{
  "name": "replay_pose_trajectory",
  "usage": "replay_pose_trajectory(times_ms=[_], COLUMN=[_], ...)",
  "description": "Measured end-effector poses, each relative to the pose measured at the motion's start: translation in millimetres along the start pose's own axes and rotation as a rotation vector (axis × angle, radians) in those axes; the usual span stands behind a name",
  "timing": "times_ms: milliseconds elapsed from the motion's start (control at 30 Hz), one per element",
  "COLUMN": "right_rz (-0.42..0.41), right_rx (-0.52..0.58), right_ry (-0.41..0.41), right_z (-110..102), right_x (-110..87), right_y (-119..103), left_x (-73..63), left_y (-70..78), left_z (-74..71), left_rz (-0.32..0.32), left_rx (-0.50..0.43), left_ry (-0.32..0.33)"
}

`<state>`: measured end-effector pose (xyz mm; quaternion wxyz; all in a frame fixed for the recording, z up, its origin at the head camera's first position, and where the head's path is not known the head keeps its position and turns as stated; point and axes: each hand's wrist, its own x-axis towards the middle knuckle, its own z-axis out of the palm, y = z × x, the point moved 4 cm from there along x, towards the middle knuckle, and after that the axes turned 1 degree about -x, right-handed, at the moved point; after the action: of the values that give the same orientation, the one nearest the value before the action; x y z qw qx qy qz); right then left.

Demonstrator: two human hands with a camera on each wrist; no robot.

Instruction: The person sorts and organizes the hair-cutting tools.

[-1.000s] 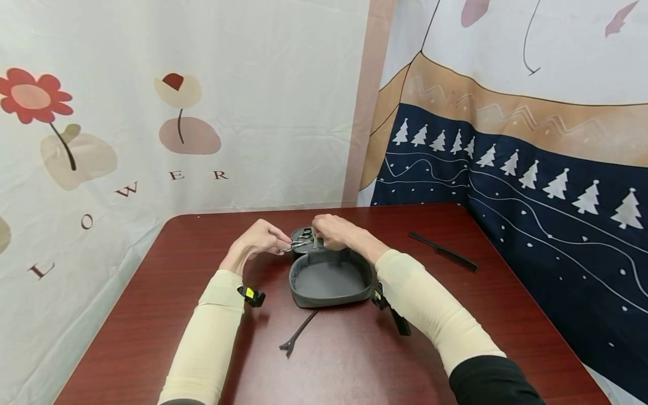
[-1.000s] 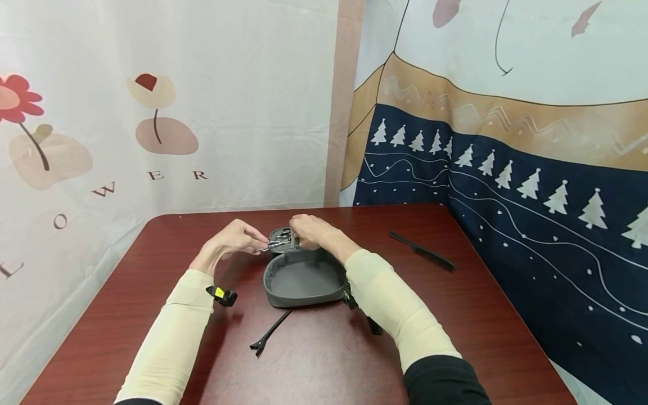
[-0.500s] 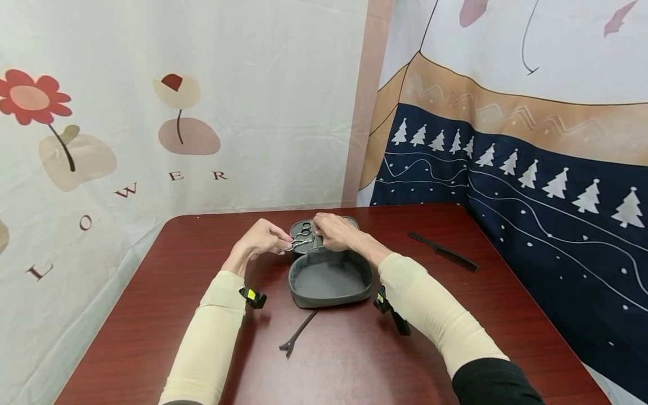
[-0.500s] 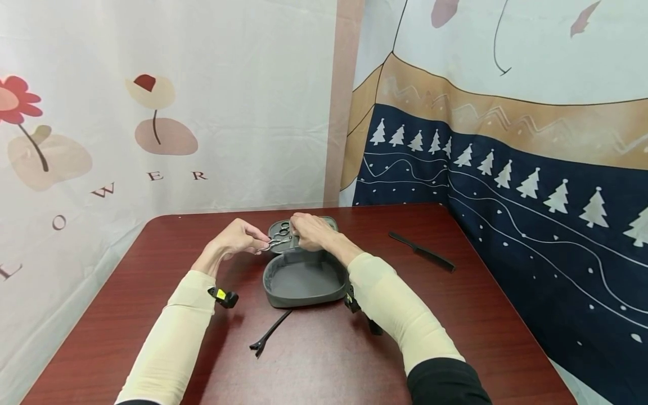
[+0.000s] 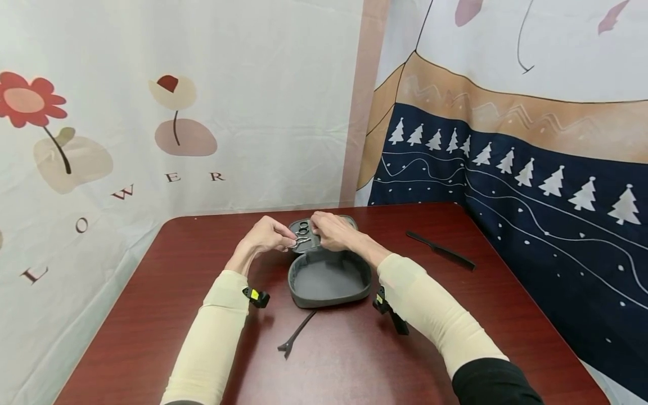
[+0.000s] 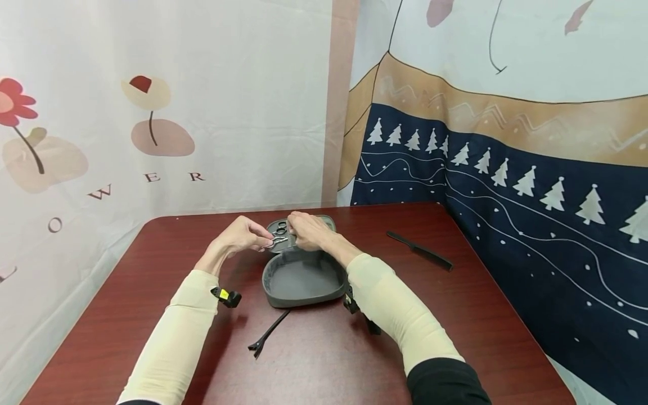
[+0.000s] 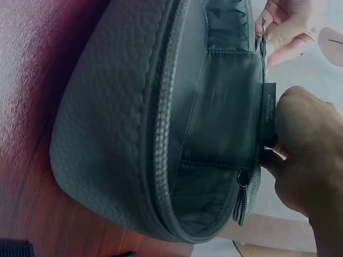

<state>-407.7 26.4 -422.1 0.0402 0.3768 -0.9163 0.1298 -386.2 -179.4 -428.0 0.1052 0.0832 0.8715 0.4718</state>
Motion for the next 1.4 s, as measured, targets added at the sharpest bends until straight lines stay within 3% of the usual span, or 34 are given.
replay_pose_trajectory(times_ms=[200, 333, 967, 1400], right_rz=[-0.018, 0.001, 0.044, 0.049], right_rx=[-0.014, -0.011, 0.003, 0.020], right_ry=[-0.029, -0.022, 0.002, 0.006], right_z=[3.4, 4.5, 5.8, 7.4], right_x=[3.1, 2.7, -1.7, -3.3], right_y=[-6.8, -4.9, 4.0, 7.9], left_x=[3.1, 3.0, -0.1, 0.5], left_y=[6.1, 7.1, 5.9, 3.8], left_z=[2.9, 4.2, 23.3, 23.7], left_rz=[0.010, 0.018, 0.028, 0.040], left_rx=[0.172, 0.197, 0.143, 0.138], left_ry=[0.053, 0.057, 0.095, 0.135])
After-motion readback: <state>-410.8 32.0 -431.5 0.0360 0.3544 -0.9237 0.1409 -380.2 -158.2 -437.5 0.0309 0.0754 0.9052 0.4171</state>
